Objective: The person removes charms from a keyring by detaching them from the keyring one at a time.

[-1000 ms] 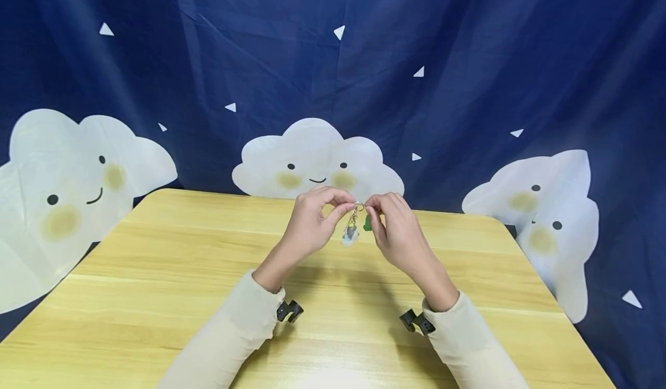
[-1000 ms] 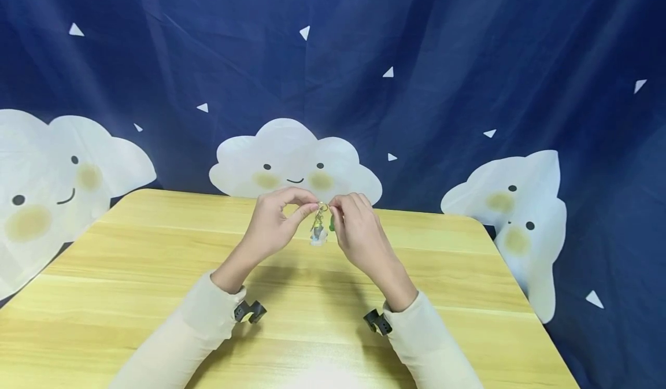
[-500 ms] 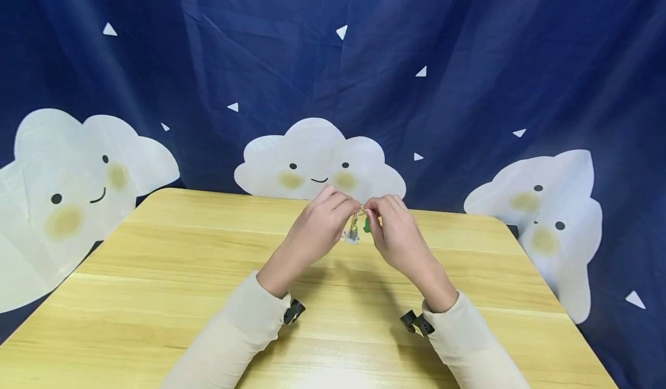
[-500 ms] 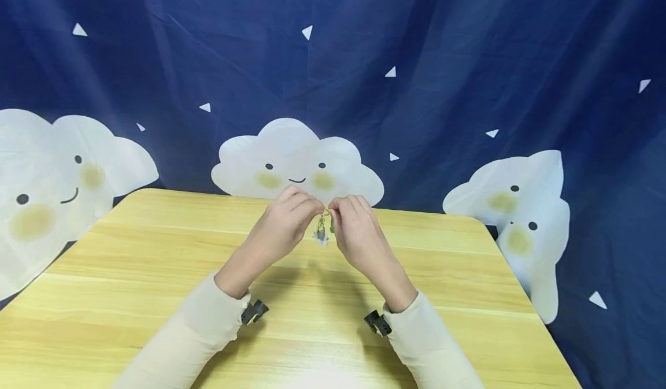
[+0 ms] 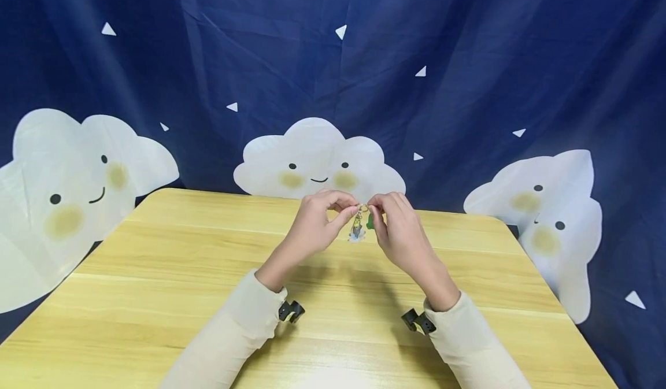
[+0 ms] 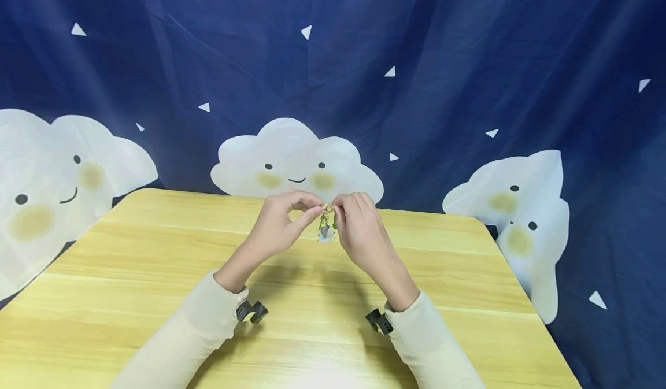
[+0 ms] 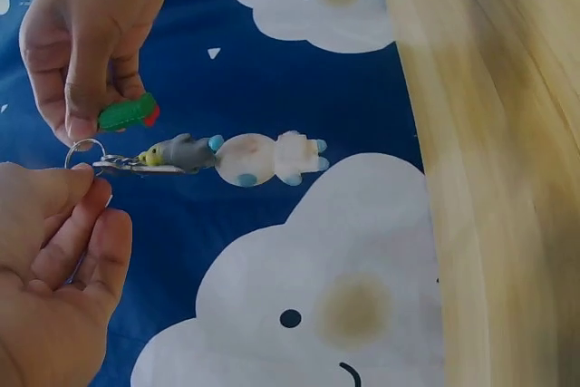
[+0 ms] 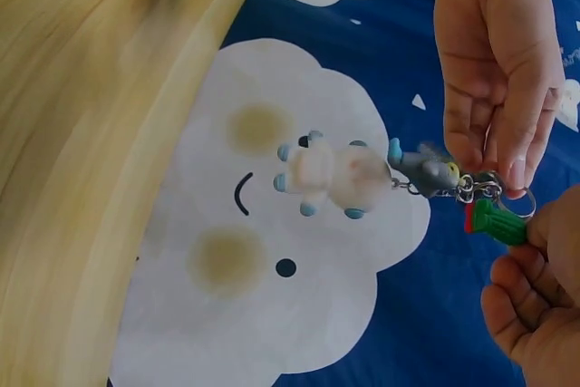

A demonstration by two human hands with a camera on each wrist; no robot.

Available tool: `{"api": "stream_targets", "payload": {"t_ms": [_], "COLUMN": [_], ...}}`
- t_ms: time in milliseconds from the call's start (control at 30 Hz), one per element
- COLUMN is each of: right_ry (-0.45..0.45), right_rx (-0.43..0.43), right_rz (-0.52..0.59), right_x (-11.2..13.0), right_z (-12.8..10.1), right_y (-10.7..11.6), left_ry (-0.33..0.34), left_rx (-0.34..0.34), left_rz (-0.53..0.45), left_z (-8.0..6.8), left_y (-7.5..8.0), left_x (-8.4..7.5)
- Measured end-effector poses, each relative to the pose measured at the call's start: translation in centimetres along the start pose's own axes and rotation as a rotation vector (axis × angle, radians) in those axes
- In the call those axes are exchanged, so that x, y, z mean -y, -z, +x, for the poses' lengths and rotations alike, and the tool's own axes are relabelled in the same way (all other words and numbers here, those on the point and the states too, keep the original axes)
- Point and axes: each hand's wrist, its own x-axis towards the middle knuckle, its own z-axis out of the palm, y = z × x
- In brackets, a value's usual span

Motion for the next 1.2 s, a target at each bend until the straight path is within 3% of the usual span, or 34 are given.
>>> {"api": "stream_targets", "payload": {"t_ms": [133, 300, 533, 733, 867, 1033, 1200], "right_ry": [-0.003, -0.010, -0.007, 0.007, 0.012, 0.005, -0.017], "right_rx": [-0.003, 0.005, 0.016, 0.024, 0.031, 0.014, -0.023], "right_rz": [0.006, 0.004, 0.006, 0.002, -0.001, 0.010, 0.056], "right_x": [0.0, 0.2, 0.3, 0.2, 0.2, 0.1, 0.0], "right_z": [0.0, 0.1, 0.1, -0.1, -0.1, -0.1, 0.0], "right_y": [0.0, 0.0, 0.0, -0.1, -0.2, -0.1, 0.1], "left_ry": [0.036, 0.007, -0.142, -0.308, -0.336, -0.254, -0.155], "left_rx": [-0.007, -0.028, -0.028, 0.026, 0.068, 0.086, 0.050], "left_rz": [-0.053, -0.009, 0.122, 0.357, 0.448, 0.297, 0.120], "left_z": [-0.1, -0.1, -0.1, -0.1, -0.1, 0.1, 0.1], "left_y": [0.2, 0.3, 0.6, 0.9, 1.1, 1.2, 1.0], "left_x": [-0.1, -0.2, -0.6, -1.6, -2.1, -2.0, -1.4]}}
